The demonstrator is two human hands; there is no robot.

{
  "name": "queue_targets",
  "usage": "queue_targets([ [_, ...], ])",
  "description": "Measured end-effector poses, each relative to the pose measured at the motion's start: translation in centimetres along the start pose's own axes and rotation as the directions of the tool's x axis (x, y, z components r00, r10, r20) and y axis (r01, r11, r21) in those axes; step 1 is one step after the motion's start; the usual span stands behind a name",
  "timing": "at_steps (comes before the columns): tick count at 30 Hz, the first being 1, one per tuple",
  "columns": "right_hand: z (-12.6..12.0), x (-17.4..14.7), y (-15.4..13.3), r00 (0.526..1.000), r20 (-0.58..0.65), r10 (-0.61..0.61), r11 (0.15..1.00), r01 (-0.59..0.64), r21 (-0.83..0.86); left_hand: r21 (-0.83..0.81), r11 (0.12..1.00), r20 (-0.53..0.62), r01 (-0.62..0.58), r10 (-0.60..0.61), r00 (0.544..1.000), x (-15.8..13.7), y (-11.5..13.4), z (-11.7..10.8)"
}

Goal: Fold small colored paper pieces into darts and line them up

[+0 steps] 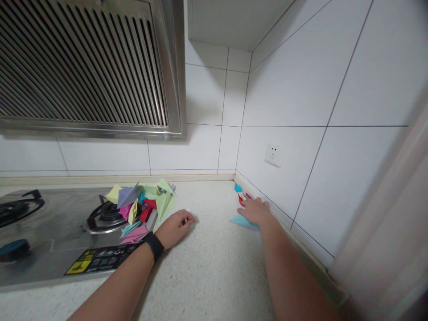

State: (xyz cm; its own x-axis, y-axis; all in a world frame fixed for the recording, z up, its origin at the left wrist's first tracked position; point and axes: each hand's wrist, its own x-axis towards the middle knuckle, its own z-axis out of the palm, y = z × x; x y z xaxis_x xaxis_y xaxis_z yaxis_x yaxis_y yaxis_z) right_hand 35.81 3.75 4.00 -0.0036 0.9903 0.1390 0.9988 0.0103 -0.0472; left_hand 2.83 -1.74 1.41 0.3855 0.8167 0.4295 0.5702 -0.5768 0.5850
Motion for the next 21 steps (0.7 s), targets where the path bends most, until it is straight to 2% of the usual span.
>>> queue_targets([
  [10,-0.28,-0.14,-0.31,0.999,0.037,0.005,1.0,-0.006,0.007,0.019,1.0,0.016,-0.011,0.01,1.0,-0.09,-0.09,0.0],
  [21,-0.18,0.11,-0.46,0.993,0.098,0.064,0.998,-0.063,-0.013,0.045,0.999,0.071,0.003,-0.006,0.997,-0.08,-0.05,-0.04],
])
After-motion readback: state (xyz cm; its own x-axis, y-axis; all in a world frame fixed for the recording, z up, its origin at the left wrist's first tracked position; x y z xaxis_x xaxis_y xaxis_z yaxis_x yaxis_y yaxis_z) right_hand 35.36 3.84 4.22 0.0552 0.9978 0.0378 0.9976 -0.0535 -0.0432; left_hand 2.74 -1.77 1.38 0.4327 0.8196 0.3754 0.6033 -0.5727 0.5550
